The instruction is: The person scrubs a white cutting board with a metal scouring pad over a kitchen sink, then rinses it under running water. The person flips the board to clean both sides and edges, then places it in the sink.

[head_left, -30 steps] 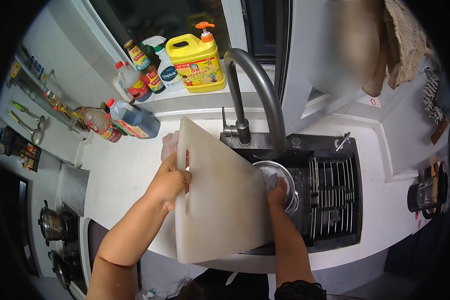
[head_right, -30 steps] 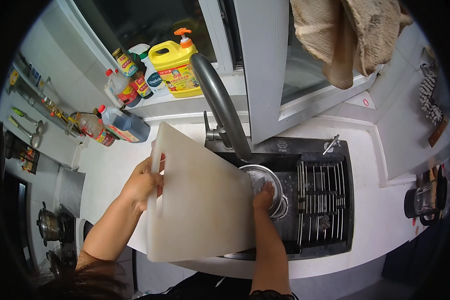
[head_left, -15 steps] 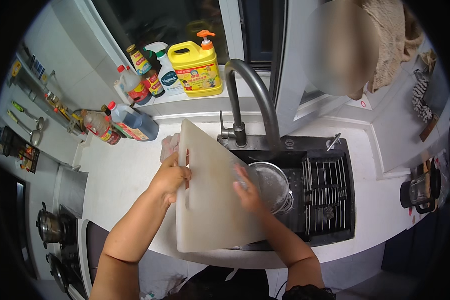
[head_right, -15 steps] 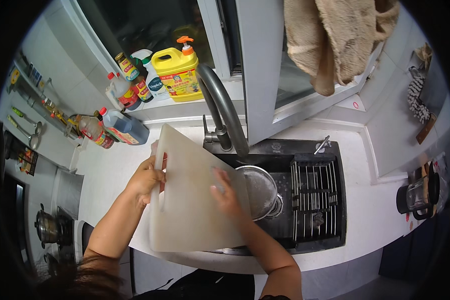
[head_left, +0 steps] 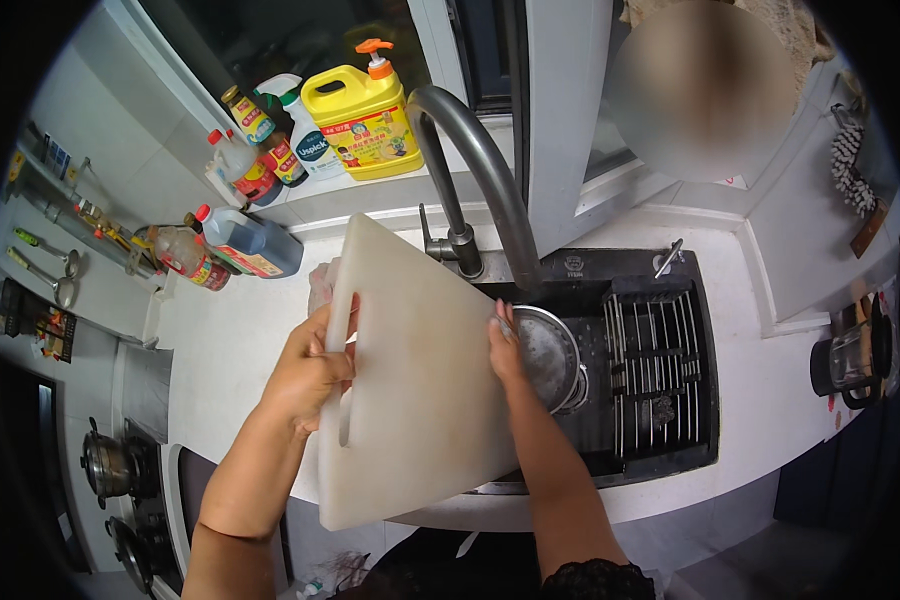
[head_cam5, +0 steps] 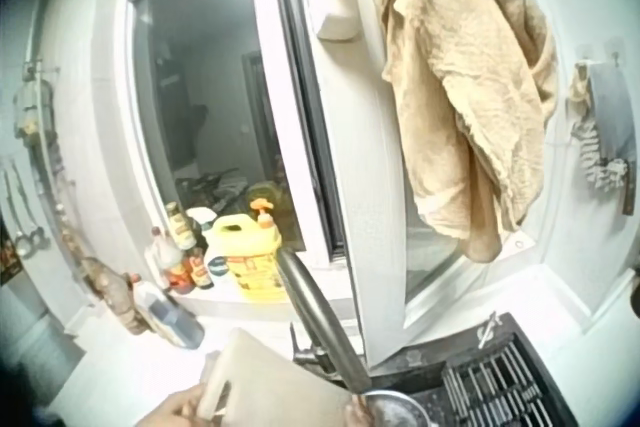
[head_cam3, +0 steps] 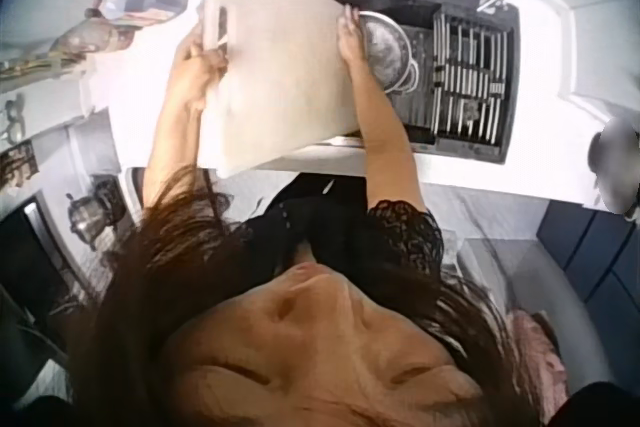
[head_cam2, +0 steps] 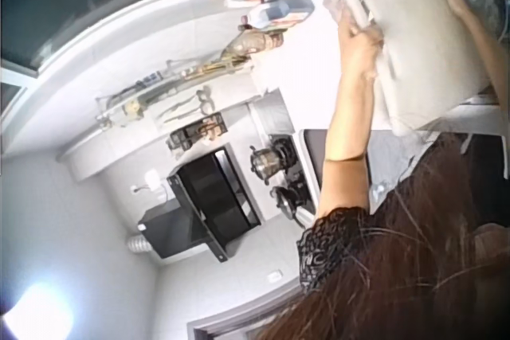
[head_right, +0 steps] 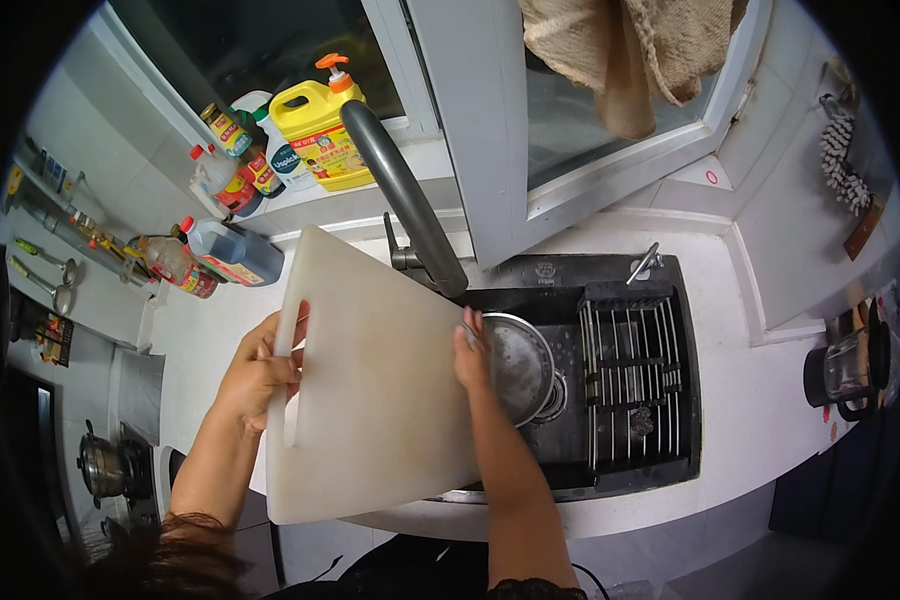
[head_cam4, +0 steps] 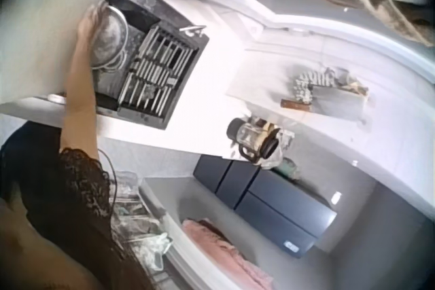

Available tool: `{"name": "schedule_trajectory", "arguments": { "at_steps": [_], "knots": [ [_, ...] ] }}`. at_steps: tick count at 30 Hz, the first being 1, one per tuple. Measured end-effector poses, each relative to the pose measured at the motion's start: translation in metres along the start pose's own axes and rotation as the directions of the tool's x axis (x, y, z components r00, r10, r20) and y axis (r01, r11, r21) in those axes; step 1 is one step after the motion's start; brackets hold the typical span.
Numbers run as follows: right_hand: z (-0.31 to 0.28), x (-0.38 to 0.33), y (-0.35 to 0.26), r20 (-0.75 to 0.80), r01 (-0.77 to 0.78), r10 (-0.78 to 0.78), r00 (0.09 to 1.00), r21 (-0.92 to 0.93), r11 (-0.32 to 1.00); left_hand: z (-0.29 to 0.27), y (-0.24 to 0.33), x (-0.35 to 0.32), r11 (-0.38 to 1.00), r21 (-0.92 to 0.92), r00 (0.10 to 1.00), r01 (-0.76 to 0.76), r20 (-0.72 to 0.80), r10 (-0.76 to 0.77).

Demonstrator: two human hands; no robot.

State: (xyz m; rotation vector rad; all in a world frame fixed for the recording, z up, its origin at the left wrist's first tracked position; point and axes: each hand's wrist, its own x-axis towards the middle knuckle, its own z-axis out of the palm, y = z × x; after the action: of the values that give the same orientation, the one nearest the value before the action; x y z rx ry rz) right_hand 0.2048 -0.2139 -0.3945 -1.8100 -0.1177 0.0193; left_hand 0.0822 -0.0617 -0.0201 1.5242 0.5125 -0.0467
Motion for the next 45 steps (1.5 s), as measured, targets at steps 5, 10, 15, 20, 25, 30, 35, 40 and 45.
{"name": "schedule_trajectory", "arguments": {
  "at_steps": [5, 10, 15, 20, 25, 30, 35, 40, 45],
  "knots": [
    [-0.039, -0.018, 0.067, -0.148, -0.458, 0.435, 0.888, -0.367, 0.810, -0.014, -0.004, 0.007, 0.998, -0.017, 0.997, 0.061, -0.051, -0.062],
    [-0.045, -0.054, 0.097, -0.046, -0.224, 0.295, 0.954, -0.763, 0.606, -0.012, -0.004, 0.017, 0.996, -0.022, 0.994, 0.091, -0.051, -0.092],
    [-0.048, -0.032, 0.018, 0.089, -0.404, 0.445, 0.891, -0.290, 0.868, -0.019, -0.007, 0.018, 0.991, -0.080, 0.992, 0.110, -0.054, -0.115],
    [-0.052, -0.068, -0.170, 0.116, -0.068, 0.039, 0.992, 0.259, 0.963, -0.004, 0.001, 0.013, 0.996, -0.063, 0.997, 0.069, -0.014, -0.070],
    [-0.015, -0.068, -0.264, 0.052, 0.401, -0.416, 0.908, 0.177, 0.899, 0.017, 0.008, 0.008, 0.999, -0.030, 0.999, 0.023, 0.045, -0.022],
    [-0.002, 0.002, -0.252, -0.049, 0.414, -0.414, 0.909, 0.210, 0.886, 0.014, 0.003, -0.006, 0.996, 0.094, 0.998, 0.011, 0.064, -0.017],
    [-0.010, 0.012, -0.125, 0.007, 0.232, -0.237, 0.972, 0.166, 0.958, 0.022, 0.006, -0.014, 0.999, 0.040, 0.999, -0.001, 0.040, -0.001],
    [-0.004, -0.017, 0.045, -0.058, -0.043, 0.051, 0.997, 0.122, 0.992, 0.015, -0.001, -0.005, 0.999, -0.046, 0.999, 0.010, 0.031, -0.009],
    [-0.044, -0.033, 0.103, -0.071, -0.439, 0.438, 0.896, -0.284, 0.852, 0.002, -0.003, 0.002, 0.999, -0.032, 0.998, 0.037, -0.056, -0.039]
  ]
}}
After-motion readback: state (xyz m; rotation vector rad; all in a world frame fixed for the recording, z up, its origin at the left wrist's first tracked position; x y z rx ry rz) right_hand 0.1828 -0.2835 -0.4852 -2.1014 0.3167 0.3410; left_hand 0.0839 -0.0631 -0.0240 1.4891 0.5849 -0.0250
